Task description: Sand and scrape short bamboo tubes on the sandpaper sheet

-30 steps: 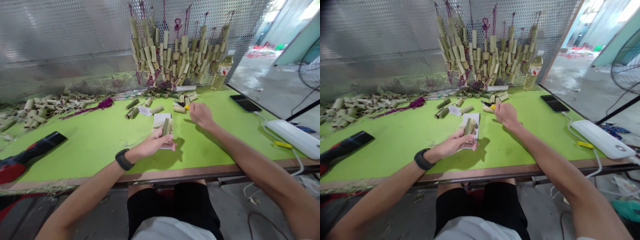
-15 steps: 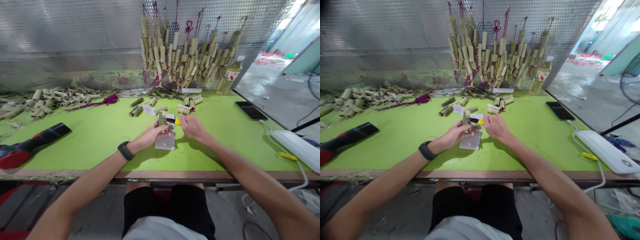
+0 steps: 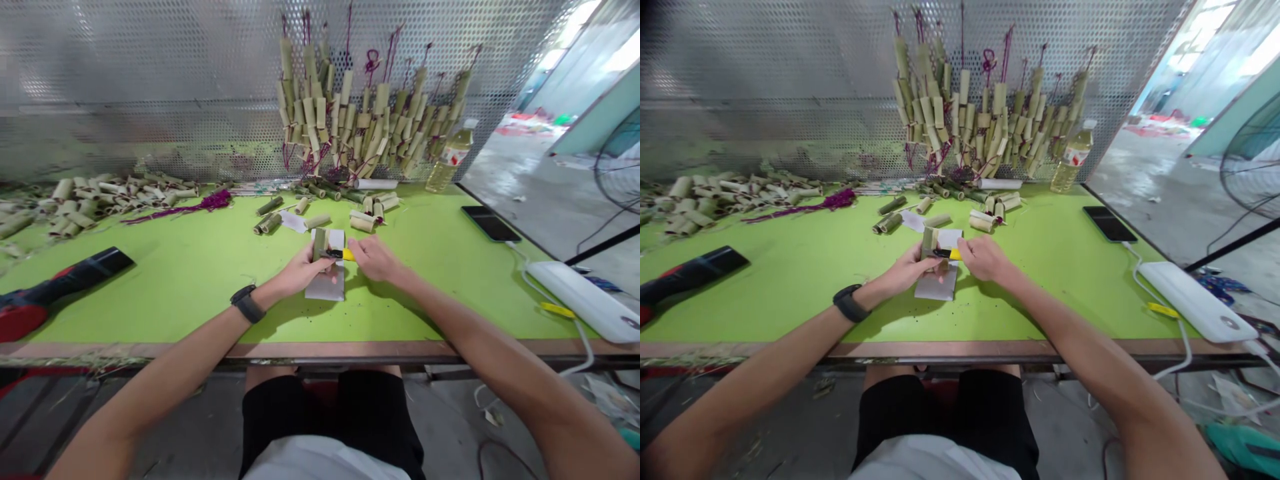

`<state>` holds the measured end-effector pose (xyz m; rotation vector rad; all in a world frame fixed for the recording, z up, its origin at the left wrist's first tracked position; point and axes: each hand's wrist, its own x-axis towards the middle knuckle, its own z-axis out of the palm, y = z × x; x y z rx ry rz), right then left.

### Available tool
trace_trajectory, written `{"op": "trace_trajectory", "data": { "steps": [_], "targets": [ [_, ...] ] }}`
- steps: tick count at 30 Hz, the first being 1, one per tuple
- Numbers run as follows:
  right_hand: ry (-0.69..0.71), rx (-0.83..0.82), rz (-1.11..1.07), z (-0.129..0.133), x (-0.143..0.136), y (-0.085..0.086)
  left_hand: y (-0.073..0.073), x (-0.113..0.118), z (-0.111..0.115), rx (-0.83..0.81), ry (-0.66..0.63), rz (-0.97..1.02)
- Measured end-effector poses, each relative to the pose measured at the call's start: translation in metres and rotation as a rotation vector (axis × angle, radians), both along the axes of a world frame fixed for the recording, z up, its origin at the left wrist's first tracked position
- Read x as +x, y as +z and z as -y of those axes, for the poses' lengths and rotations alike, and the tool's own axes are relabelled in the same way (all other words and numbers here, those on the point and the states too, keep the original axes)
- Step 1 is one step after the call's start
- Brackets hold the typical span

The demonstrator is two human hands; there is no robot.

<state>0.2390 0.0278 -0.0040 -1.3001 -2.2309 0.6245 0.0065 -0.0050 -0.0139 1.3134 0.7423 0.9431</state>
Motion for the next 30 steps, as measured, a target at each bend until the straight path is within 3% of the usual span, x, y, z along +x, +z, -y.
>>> {"op": "trace_trajectory", "data": {
  "steps": [4, 8, 13, 15, 20, 30],
  "targets": [
    [-0.009, 0.081, -0.001, 0.001, 0.0, -0.003, -0.001, -0.001, 0.002, 0.022, -0.016, -0.043],
    [-0.05, 0.161, 0.014, 0.001, -0.002, 0.004, 0.007, -0.005, 0.009, -0.026, -0.069, -0.003],
    [-0.422, 0.095, 0.031, -0.012, 0.02, 0.025, 0.017, -0.002, 0.02, 0.013, -0.27, 0.005],
    [-0.479, 0.113, 0.047, -0.016, 0.028, 0.029, 0.017, 0.001, 0.019, -0.04, -0.215, 0.057],
    [-0.344, 0.215, -0.007, -0.013, 0.015, 0.019, 0.017, -0.002, 0.004, -0.204, 0.069, 0.196],
    [-0.057, 0.089, -0.042, -0.002, 0.003, 0.003, 0.01, 0.0, -0.001, -0.238, 0.087, 0.22]
  ]
}}
